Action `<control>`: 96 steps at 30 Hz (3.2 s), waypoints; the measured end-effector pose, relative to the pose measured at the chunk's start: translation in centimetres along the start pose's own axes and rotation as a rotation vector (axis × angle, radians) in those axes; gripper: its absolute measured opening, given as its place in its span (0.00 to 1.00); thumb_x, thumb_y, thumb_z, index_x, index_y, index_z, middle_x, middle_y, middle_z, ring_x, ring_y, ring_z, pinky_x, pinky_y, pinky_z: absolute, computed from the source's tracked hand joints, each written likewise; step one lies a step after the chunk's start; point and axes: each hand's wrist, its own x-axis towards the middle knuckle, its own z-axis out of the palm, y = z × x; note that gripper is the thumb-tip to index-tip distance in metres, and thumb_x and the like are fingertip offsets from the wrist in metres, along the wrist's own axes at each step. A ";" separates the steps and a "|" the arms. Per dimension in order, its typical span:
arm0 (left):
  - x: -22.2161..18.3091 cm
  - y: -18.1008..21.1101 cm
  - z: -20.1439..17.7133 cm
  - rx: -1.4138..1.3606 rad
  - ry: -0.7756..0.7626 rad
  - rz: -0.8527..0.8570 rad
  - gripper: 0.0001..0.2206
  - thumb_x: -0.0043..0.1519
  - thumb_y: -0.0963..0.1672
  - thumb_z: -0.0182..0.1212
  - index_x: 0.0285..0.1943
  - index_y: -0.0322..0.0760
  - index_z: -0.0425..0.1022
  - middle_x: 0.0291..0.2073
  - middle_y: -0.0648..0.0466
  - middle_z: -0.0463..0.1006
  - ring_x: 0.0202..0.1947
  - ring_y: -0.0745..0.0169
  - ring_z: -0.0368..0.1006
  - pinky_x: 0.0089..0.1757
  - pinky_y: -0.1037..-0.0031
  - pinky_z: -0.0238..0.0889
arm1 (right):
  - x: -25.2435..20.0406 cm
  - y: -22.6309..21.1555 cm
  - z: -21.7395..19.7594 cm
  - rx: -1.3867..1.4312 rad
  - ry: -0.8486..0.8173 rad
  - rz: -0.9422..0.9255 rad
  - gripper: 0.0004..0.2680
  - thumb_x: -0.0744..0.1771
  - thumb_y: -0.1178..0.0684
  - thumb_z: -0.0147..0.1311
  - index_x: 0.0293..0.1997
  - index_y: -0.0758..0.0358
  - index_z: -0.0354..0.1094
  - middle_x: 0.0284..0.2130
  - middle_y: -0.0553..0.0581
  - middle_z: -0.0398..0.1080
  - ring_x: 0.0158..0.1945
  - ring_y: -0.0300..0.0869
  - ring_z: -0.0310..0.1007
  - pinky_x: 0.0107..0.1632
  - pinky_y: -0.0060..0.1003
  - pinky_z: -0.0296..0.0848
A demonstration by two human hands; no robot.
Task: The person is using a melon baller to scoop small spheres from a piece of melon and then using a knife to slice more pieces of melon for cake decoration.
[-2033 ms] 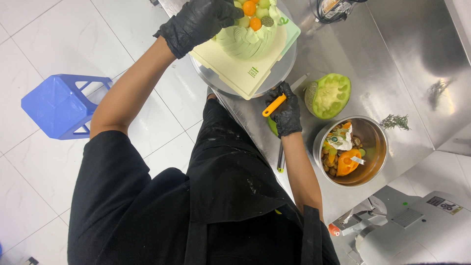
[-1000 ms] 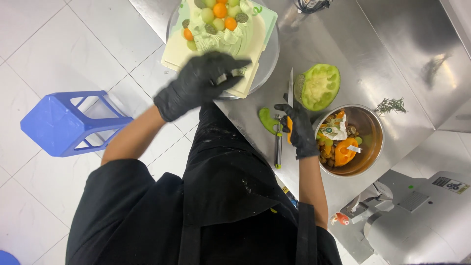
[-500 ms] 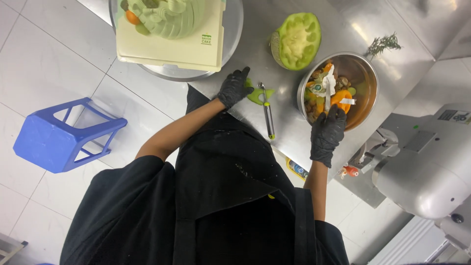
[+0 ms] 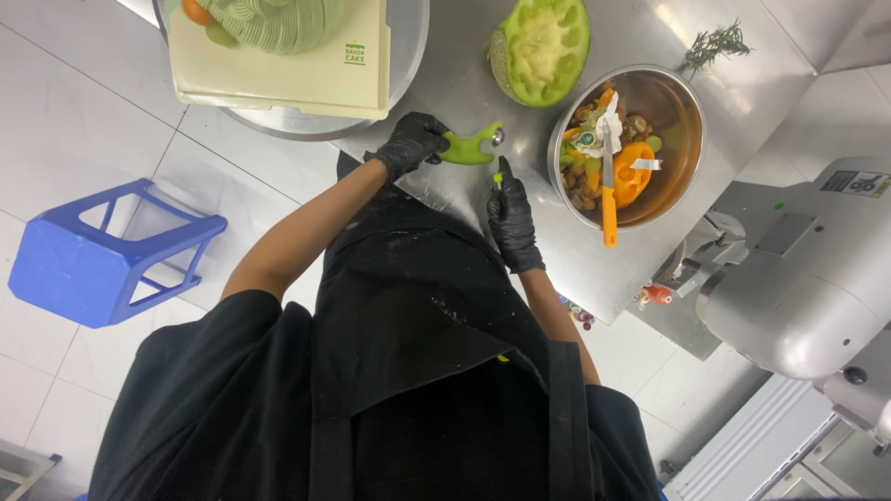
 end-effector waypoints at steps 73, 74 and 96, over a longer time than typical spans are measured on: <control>5.4 -2.7 3.0 0.162 0.287 0.343 0.08 0.51 0.40 0.67 0.38 0.32 0.79 0.32 0.45 0.81 0.30 0.52 0.79 0.35 0.63 0.75 | 9.7 -5.6 -4.6 -0.241 -0.657 0.314 0.18 0.70 0.47 0.42 0.68 0.61 0.62 0.48 0.70 0.73 0.47 0.57 0.74 0.50 0.50 0.71; 6.1 -2.2 2.9 0.406 0.240 0.478 0.08 0.52 0.40 0.68 0.38 0.32 0.80 0.33 0.43 0.81 0.33 0.47 0.78 0.38 0.60 0.73 | 9.7 -5.9 -4.9 -0.267 -0.685 0.247 0.18 0.71 0.48 0.40 0.68 0.65 0.61 0.49 0.71 0.72 0.49 0.59 0.74 0.52 0.51 0.71; 11.6 3.0 8.4 1.095 -0.727 0.627 0.07 0.47 0.38 0.68 0.33 0.41 0.83 0.28 0.49 0.81 0.31 0.51 0.82 0.33 0.60 0.71 | 11.6 -4.0 -5.5 -0.592 -0.818 -0.419 0.06 0.70 0.58 0.47 0.46 0.69 0.68 0.26 0.66 0.72 0.27 0.54 0.77 0.31 0.47 0.75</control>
